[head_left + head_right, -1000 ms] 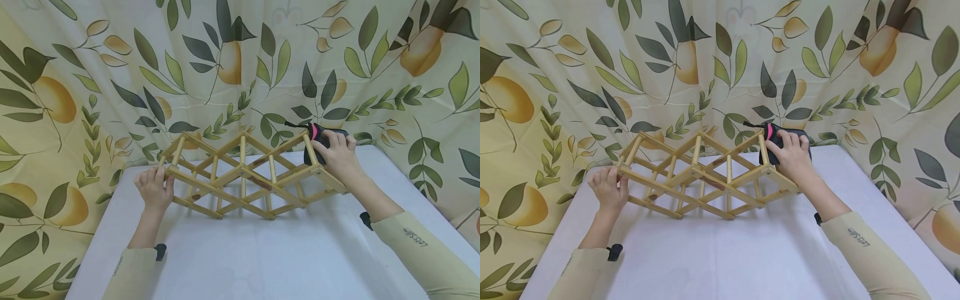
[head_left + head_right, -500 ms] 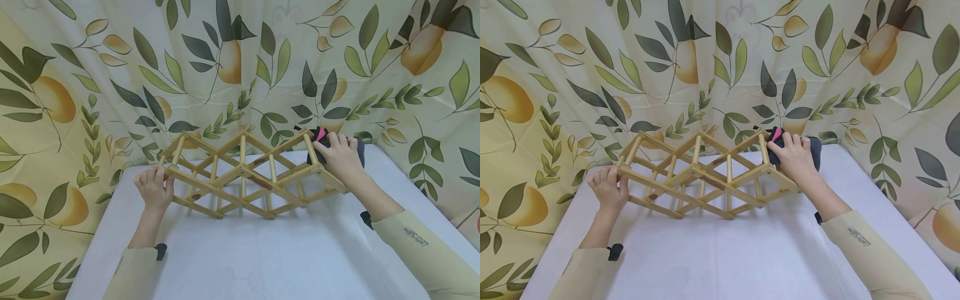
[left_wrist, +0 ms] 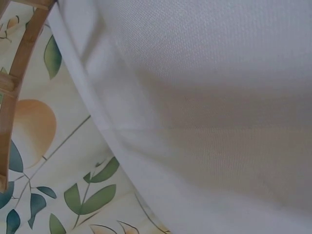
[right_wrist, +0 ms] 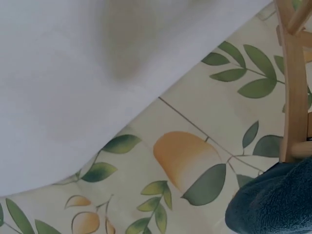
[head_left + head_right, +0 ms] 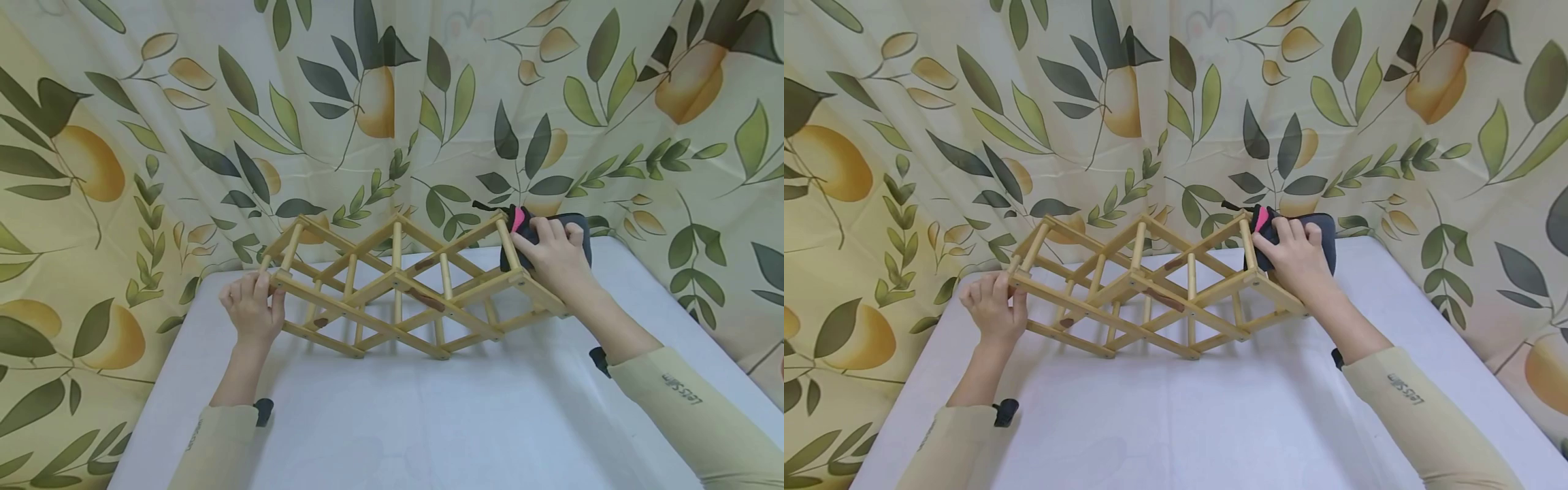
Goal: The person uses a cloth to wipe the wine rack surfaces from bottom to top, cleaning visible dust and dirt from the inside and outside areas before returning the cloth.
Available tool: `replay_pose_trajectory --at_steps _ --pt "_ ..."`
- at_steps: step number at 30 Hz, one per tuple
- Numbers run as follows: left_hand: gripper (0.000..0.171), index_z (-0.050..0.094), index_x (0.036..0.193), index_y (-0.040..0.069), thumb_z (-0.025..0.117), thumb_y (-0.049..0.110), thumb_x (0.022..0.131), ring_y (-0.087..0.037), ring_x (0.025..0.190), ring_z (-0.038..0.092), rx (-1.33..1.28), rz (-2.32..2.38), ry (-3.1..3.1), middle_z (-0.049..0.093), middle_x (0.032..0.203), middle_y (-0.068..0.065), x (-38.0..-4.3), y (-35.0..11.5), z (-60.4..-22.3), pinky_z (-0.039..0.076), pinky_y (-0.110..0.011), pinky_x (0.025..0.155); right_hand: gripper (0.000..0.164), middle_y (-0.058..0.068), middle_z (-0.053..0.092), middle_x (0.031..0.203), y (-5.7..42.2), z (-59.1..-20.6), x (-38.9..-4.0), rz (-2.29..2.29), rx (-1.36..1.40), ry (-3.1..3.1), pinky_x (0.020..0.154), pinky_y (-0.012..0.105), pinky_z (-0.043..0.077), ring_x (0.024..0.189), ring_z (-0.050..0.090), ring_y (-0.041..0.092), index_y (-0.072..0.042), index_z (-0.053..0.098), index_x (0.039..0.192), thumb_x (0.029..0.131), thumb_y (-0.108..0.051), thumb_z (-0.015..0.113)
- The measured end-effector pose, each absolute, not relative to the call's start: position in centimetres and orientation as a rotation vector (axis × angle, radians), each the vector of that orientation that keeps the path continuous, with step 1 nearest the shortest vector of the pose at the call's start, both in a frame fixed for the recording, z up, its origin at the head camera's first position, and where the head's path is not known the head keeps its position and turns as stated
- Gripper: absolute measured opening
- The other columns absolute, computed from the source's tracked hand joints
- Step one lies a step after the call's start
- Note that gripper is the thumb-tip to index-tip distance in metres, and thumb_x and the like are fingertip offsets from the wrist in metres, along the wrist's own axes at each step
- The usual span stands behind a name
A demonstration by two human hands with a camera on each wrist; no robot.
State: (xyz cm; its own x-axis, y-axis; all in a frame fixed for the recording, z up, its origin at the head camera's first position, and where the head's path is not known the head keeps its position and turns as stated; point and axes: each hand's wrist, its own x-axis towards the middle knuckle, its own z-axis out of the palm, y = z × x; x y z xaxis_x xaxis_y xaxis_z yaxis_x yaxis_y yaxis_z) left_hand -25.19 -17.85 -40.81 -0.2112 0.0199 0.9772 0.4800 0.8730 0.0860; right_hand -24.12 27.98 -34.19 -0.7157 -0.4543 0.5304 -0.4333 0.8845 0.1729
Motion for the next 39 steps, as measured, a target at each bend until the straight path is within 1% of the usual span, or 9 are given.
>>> replay_pose_trajectory --at_steps 4,9,14,18,21,28,32,36,39 --pt "0.045 0.047 0.088 0.006 0.032 0.048 0.095 -0.031 0.073 0.035 -0.381 -0.440 -1.742 0.047 0.080 -0.012 -25.19 -17.82 -40.86 0.020 -0.046 0.073 0.043 0.025 0.040 0.107 27.98 -34.16 -24.05 -0.095 0.577 -2.564 0.079 0.054 0.019 0.093 0.036 0.040 -0.014 0.050 0.112 0.074 -0.005 0.069" --pt "0.045 0.046 0.087 0.005 0.033 0.047 0.095 -0.031 0.073 0.035 -0.387 -0.442 -1.746 0.046 0.079 -0.012 -25.15 -17.77 -40.85 0.020 -0.046 0.073 0.038 0.024 0.038 0.102 28.01 -34.07 -23.80 -0.097 0.470 -2.675 0.083 0.057 0.020 0.093 0.037 0.040 -0.014 0.050 0.109 0.075 -0.009 0.067" --pt "0.045 0.046 0.086 0.006 0.032 0.048 0.095 -0.031 0.073 0.035 -0.384 -0.435 -1.754 0.046 0.079 -0.012 -25.12 -17.79 -40.88 0.020 -0.046 0.073 0.037 0.024 0.039 0.104 28.06 -34.22 -23.87 -0.068 0.518 -2.604 0.081 0.055 0.019 0.092 0.037 0.039 -0.015 0.049 0.107 0.076 -0.007 0.067" --pt "0.045 0.046 0.086 0.006 0.032 0.048 0.095 -0.031 0.073 0.035 -0.381 -0.434 -1.749 0.046 0.079 -0.012 -25.12 -17.81 -40.86 0.020 -0.046 0.073 0.039 0.025 0.040 0.106 28.06 -34.32 -23.97 -0.035 0.621 -2.473 0.077 0.052 0.017 0.092 0.036 0.039 -0.013 0.049 0.106 0.074 -0.003 0.067" --pt "0.045 0.046 0.087 0.006 0.032 0.048 0.095 -0.031 0.073 0.036 -0.379 -0.430 -1.745 0.046 0.079 -0.012 -25.11 -17.83 -40.80 0.020 -0.046 0.073 0.040 0.025 0.041 0.107 28.02 -34.33 -24.05 -0.026 0.654 -2.435 0.076 0.052 0.016 0.093 0.036 0.040 -0.013 0.049 0.106 0.073 -0.003 0.068" --pt "0.044 0.046 0.088 0.006 0.033 0.047 0.096 -0.031 0.072 0.036 -0.383 -0.430 -1.754 0.046 0.079 -0.012 -25.00 -17.90 -40.76 0.020 -0.046 0.073 0.039 0.022 0.039 0.104 27.96 -34.18 -24.06 -0.055 0.536 -2.585 0.080 0.054 0.017 0.091 0.036 0.037 -0.016 0.049 0.107 0.073 -0.008 0.069" --pt "0.044 0.046 0.088 0.005 0.032 0.047 0.096 -0.031 0.072 0.035 -0.384 -0.431 -1.757 0.046 0.079 -0.012 -24.99 -17.92 -40.75 0.020 -0.046 0.072 0.043 0.022 0.038 0.105 27.97 -34.09 -24.06 -0.061 0.500 -2.621 0.081 0.055 0.017 0.092 0.035 0.038 -0.016 0.049 0.108 0.072 -0.008 0.070" --pt "0.044 0.046 0.088 0.005 0.033 0.047 0.096 -0.031 0.073 0.035 -0.387 -0.436 -1.762 0.046 0.080 -0.012 -24.99 -17.93 -40.73 0.020 -0.046 0.072 0.050 0.023 0.038 0.106 28.08 -34.17 -24.00 -0.011 0.471 -2.588 0.082 0.056 0.017 0.094 0.035 0.039 -0.014 0.050 0.109 0.067 -0.006 0.074" --pt "0.044 0.046 0.088 0.005 0.033 0.047 0.096 -0.031 0.073 0.035 -0.390 -0.437 -1.770 0.046 0.081 -0.013 -24.96 -17.94 -40.72 0.020 -0.046 0.072 0.054 0.025 0.039 0.107 28.28 -34.36 -23.95 0.055 0.452 -2.506 0.081 0.057 0.017 0.095 0.035 0.041 -0.012 0.050 0.110 0.064 0.000 0.075"
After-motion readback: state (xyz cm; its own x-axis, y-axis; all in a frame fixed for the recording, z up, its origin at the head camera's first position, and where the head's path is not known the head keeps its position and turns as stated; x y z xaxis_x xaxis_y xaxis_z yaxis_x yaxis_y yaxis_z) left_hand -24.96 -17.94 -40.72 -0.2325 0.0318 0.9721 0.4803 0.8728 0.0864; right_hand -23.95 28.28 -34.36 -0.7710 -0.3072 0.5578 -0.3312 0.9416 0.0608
